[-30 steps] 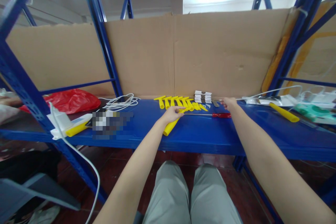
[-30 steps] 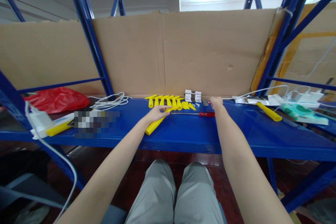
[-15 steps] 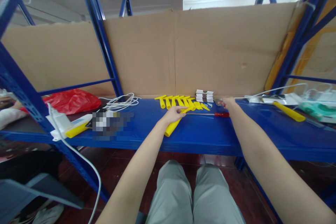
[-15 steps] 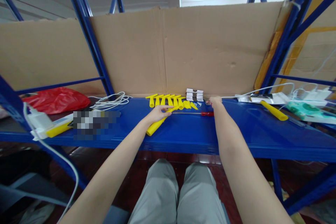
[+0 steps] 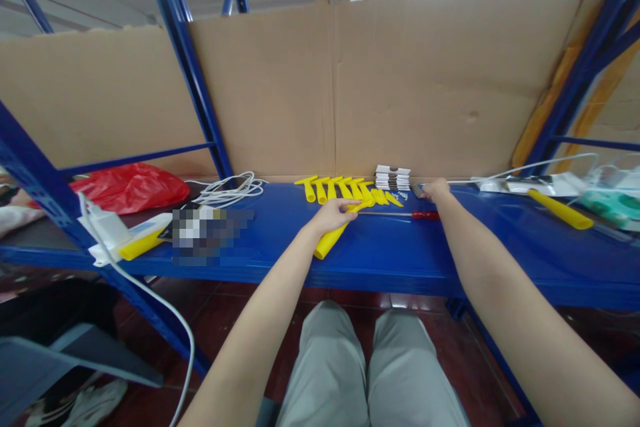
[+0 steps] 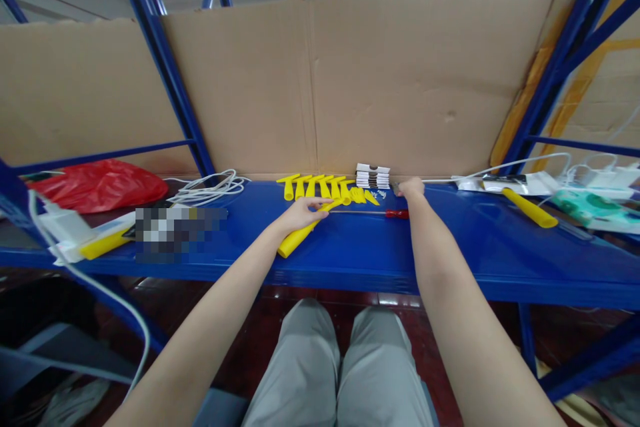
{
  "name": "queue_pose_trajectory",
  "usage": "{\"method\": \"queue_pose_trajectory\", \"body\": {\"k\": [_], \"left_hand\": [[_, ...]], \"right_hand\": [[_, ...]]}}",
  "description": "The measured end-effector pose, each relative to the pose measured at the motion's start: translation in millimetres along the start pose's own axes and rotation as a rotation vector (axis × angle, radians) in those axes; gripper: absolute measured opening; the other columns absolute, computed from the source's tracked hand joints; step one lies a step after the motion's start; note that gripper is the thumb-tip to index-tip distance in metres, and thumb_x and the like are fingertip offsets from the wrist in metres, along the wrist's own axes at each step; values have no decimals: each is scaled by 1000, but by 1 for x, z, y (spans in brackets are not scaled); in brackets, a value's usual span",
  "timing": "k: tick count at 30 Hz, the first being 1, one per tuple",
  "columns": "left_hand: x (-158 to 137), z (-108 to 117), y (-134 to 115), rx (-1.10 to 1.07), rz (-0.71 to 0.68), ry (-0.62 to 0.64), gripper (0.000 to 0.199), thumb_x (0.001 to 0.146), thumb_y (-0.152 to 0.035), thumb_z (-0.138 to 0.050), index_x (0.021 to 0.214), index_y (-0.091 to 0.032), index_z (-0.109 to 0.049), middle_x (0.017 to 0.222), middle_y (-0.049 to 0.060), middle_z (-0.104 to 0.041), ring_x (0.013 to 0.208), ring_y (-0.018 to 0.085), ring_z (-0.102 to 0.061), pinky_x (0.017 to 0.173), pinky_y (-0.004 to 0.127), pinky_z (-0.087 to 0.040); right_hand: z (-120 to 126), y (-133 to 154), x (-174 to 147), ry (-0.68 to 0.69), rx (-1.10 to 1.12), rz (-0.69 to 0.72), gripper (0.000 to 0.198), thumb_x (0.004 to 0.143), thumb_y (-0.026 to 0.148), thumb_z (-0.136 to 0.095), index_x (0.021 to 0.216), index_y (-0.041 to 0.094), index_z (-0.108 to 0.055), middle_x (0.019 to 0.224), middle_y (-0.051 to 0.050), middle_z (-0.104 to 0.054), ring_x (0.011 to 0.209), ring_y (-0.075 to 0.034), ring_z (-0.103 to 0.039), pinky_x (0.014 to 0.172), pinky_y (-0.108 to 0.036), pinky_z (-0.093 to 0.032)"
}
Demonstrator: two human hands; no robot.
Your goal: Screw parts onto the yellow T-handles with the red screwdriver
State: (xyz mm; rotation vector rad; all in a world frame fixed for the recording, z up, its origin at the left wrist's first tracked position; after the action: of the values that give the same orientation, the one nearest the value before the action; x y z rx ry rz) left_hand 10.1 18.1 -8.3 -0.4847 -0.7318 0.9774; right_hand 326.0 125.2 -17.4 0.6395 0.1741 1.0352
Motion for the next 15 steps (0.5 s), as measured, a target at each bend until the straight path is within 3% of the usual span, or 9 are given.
{"method": "queue_pose_trajectory", "body": {"k": [4, 9, 12, 15], "left_hand": [[0, -1, 1, -3, 55, 20, 40, 77, -19, -66, 117, -16, -67, 97, 6, -72, 81, 16, -64, 81, 28, -49], [0, -1, 1, -13, 27, 10, 39, 76, -18, -67, 114, -17, -68, 99, 6, -72, 86, 17, -64, 84, 27, -48], [0, -1, 1, -10, 19, 11, 39, 76, -18, -67, 115, -17, -68, 104, 6, -71, 92, 18, -63, 88, 28, -47], [-1, -1, -1, 4, 10, 18, 40, 76, -18, -67, 116, -17, -68, 106, 6, -71, 94, 19, -63, 90, 29, -46]], "right_hand": [[9, 0, -14, -39, -101, 25, 47, 78, 35, -63, 115, 6, -63, 121, -23, -61, 115, -33, -56, 89, -35, -49], [2, 4, -23, 65, -252, 44, 68, 74, 50, -65, 128, 10, -56, 128, -23, -55, 123, -34, -50, 95, -42, -46], [-1, 8, -23, 71, -339, 59, 67, 75, 51, -64, 129, 11, -55, 129, -23, -55, 122, -33, -51, 95, -42, -46], [-5, 12, -22, 81, -367, 77, 56, 81, 39, -60, 128, 9, -56, 127, -24, -56, 120, -31, -53, 95, -40, -46]]}}
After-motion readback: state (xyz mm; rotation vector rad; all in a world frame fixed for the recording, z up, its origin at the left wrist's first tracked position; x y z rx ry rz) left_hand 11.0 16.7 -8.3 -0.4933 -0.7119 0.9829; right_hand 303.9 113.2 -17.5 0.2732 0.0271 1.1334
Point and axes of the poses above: each hand's wrist, its own x-axis towards the middle knuckle, its own z-axis out of the back of the hand, y = z × x, the point moved 5 cm from there along x, towards the middle knuckle
